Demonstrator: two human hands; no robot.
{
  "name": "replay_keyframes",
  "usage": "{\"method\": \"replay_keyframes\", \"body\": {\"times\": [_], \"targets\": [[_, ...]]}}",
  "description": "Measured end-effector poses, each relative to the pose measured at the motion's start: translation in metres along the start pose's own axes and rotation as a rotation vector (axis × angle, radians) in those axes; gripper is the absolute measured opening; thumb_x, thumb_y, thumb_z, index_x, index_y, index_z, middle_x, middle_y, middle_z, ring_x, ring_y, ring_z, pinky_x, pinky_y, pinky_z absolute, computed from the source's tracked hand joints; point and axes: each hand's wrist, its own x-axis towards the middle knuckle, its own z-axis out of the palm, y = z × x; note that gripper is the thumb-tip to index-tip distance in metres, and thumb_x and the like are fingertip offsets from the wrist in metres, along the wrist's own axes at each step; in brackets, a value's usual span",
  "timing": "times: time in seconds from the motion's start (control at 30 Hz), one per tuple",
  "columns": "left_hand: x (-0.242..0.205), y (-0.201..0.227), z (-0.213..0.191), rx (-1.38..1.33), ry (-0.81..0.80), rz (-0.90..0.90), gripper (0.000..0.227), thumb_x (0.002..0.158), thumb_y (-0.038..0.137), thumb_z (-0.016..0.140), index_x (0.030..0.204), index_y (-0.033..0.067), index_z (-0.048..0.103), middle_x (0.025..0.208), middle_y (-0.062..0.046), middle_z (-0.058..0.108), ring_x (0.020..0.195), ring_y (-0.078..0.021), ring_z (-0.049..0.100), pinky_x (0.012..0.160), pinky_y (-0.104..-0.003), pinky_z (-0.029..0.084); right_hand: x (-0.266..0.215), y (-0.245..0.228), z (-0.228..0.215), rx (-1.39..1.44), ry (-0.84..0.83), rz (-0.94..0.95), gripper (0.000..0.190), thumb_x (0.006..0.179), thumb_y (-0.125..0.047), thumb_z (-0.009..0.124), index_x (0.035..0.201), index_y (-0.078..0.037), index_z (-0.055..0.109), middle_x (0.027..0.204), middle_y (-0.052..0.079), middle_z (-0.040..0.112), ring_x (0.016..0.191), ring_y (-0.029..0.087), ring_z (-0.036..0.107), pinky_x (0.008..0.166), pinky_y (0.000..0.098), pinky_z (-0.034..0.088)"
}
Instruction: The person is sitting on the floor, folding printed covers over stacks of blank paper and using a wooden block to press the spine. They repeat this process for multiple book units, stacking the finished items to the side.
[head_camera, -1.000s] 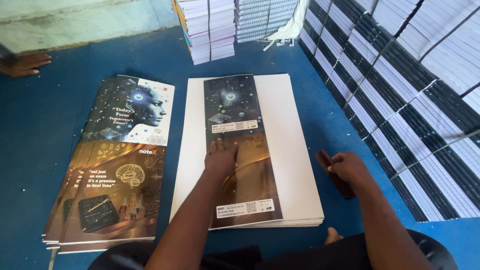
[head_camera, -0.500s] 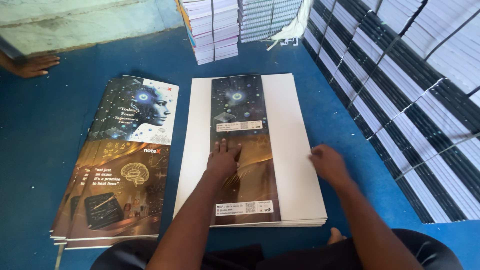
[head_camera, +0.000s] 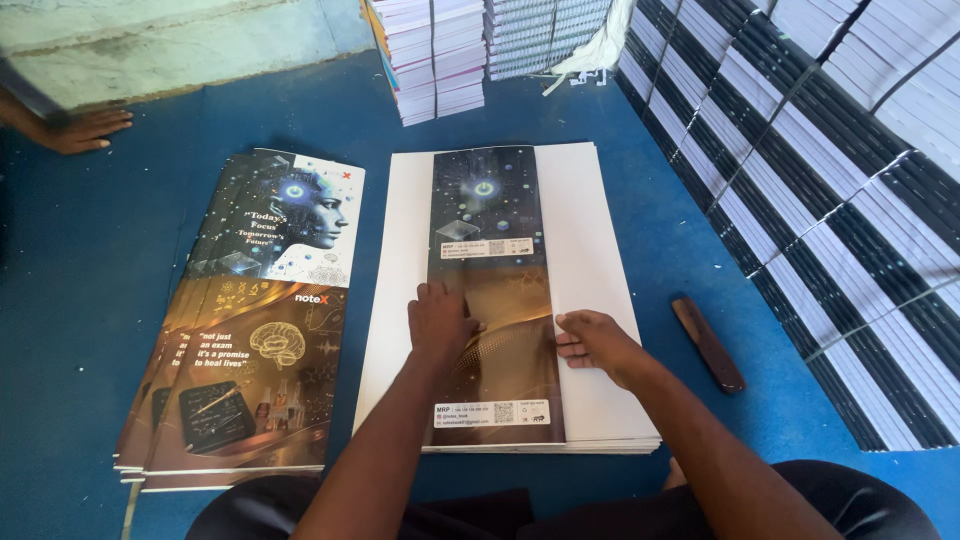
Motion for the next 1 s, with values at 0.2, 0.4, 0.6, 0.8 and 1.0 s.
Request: {"method": "replay_keyframes", "body": {"times": [0.2,0.4,0.6,0.8,1.0], "targets": [[-0.006,0.022,0.014,-0.141,0.239,0.042,0.035,0.102,0.037,0.05,0.109,0.0091,0.071,0.121,-0.016,0.065,0.116,-0.0368,0.058,0.095,-0.062,0.047,-0.008,-0.008,0.008,0.112,-0.091,0.022,0.059,0.102,-0.049,0.053,0.133,0.0,0.058,0.11,0.012,0.056,0.106,0.026,0.058,0.098,0.044,0.054],[-0.023,0.063,-0.011,-0.28,-0.032,-0.045,0.082,0.081,0.076,0.063,0.128,0.0083,0.059,0.137,-0.026,0.05,0.132,-0.0425,0.046,0.102,-0.061,0.044,-0.025,-0.021,0.021,0.173,-0.143,-0.008,0.072,0.1,-0.063,0.029,0.14,-0.007,0.053,0.124,0.015,0.06,0.116,0.029,0.061,0.105,0.0473,0.051],[-0.03,0.08,-0.035,-0.27,-0.029,-0.069,0.1,0.067,0.069,0.08,0.142,0.0111,0.048,0.144,-0.03,0.043,0.141,-0.0486,0.034,0.1,-0.065,0.043,-0.042,-0.036,0.025,0.294,-0.225,-0.068,0.074,0.101,-0.063,0.02,0.146,-0.012,0.047,0.13,0.013,0.059,0.119,0.031,0.059,0.107,0.0488,0.049],[-0.028,0.068,-0.046,-0.375,0.071,0.059,0.069,0.073,0.052,0.077,0.118,0.0019,0.064,0.106,-0.02,0.073,0.101,-0.0356,0.071,0.084,-0.047,0.057,-0.03,-0.032,0.026,0.124,-0.184,-0.154,0.075,0.101,-0.062,0.022,0.137,-0.006,0.058,0.125,0.016,0.066,0.116,0.03,0.065,0.101,0.0462,0.054],[-0.043,0.059,-0.064,-0.196,0.145,0.091,0.026,0.081,0.026,0.068,0.09,0.003,0.074,0.096,-0.023,0.074,0.09,-0.0413,0.072,0.082,-0.052,0.057,-0.01,-0.01,0.018,-0.101,-0.047,-0.204,0.039,0.095,-0.04,0.062,0.111,-0.005,0.067,0.111,0.012,0.071,0.103,0.022,0.071,0.092,0.0393,0.058]]}}
